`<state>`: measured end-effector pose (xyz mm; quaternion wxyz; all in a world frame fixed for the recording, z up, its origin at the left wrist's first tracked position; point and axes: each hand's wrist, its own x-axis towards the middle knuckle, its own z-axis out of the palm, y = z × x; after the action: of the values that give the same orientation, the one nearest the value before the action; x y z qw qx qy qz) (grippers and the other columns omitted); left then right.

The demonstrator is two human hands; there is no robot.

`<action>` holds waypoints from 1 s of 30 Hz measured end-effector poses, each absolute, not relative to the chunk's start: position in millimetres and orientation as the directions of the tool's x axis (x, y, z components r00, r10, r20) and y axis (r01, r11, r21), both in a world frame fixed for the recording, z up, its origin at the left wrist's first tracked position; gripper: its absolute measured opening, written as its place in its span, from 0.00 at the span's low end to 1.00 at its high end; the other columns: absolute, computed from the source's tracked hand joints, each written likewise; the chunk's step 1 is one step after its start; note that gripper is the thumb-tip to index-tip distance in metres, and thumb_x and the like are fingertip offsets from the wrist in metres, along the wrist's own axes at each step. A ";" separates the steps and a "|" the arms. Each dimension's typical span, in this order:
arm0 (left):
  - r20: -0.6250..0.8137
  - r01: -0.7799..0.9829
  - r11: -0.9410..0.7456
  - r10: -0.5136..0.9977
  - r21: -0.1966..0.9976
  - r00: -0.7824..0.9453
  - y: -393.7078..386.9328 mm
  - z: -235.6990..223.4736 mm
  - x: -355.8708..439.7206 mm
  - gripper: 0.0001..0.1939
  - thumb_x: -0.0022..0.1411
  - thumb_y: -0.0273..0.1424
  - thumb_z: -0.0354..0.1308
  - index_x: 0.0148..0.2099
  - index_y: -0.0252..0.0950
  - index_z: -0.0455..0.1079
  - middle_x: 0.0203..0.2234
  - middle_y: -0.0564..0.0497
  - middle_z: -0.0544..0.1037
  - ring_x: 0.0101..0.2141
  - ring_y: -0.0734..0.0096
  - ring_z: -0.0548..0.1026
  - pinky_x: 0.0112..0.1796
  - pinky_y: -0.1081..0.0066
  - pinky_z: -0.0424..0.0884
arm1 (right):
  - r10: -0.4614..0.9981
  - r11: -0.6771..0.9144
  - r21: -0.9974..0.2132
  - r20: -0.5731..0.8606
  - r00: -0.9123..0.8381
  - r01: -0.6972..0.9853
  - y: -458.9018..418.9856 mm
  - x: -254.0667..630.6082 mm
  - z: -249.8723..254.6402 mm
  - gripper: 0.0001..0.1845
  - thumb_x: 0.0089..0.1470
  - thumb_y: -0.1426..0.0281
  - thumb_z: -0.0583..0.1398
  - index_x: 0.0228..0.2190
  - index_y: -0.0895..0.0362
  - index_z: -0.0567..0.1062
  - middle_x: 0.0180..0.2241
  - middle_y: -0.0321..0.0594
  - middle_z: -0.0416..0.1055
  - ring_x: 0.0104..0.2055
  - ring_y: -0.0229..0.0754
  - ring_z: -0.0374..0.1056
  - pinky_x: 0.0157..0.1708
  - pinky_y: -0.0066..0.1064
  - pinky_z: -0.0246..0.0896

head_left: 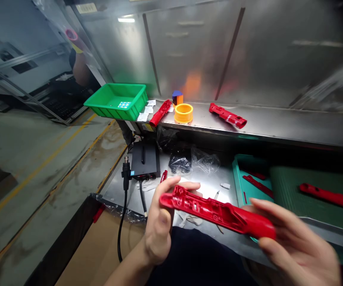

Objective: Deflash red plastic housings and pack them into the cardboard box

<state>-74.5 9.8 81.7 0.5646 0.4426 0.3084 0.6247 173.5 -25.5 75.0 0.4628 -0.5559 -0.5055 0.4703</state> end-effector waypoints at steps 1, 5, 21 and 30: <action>0.156 -0.516 -0.102 0.986 0.851 0.062 13.0 83.4 -73.6 0.26 0.73 0.49 0.52 0.66 0.45 0.65 0.55 0.44 0.79 0.50 0.53 0.80 0.52 0.56 0.75 | 0.988 -0.157 -0.987 -0.157 -0.001 0.035 -21.0 165.3 74.4 0.26 0.58 0.56 0.68 0.55 0.50 0.75 0.46 0.47 0.80 0.43 0.52 0.79 0.42 0.36 0.75; 0.044 -0.704 0.117 0.977 0.700 0.207 21.0 83.5 -72.8 0.27 0.71 0.48 0.56 0.66 0.43 0.65 0.58 0.43 0.78 0.55 0.52 0.78 0.56 0.56 0.72 | 0.827 -0.543 -0.734 -0.383 -0.411 -0.408 -11.0 126.2 54.7 0.29 0.61 0.50 0.65 0.52 0.58 0.76 0.33 0.45 0.80 0.29 0.45 0.77 0.34 0.37 0.76; -0.061 -0.664 0.179 0.979 0.726 0.197 4.0 74.9 -84.8 0.28 0.74 0.47 0.51 0.71 0.45 0.60 0.62 0.40 0.75 0.53 0.54 0.79 0.43 0.65 0.76 | 0.658 -0.722 -0.371 -0.110 -0.745 -0.584 -29.6 80.3 8.9 0.28 0.66 0.50 0.60 0.53 0.60 0.73 0.38 0.49 0.83 0.31 0.43 0.82 0.32 0.30 0.75; -0.107 -0.644 0.246 0.963 0.724 0.247 1.5 75.1 -76.3 0.26 0.68 0.46 0.61 0.65 0.45 0.67 0.56 0.41 0.78 0.48 0.56 0.82 0.31 0.75 0.74 | 0.625 -0.743 -0.485 -0.255 -0.738 -0.462 -30.5 72.5 -0.5 0.35 0.56 0.40 0.62 0.45 0.59 0.74 0.27 0.44 0.78 0.22 0.42 0.75 0.25 0.29 0.69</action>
<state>-76.3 1.5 75.1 0.7371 0.2829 0.2820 0.5451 72.5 -30.5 -0.5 0.2986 -0.2050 -0.1989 0.9106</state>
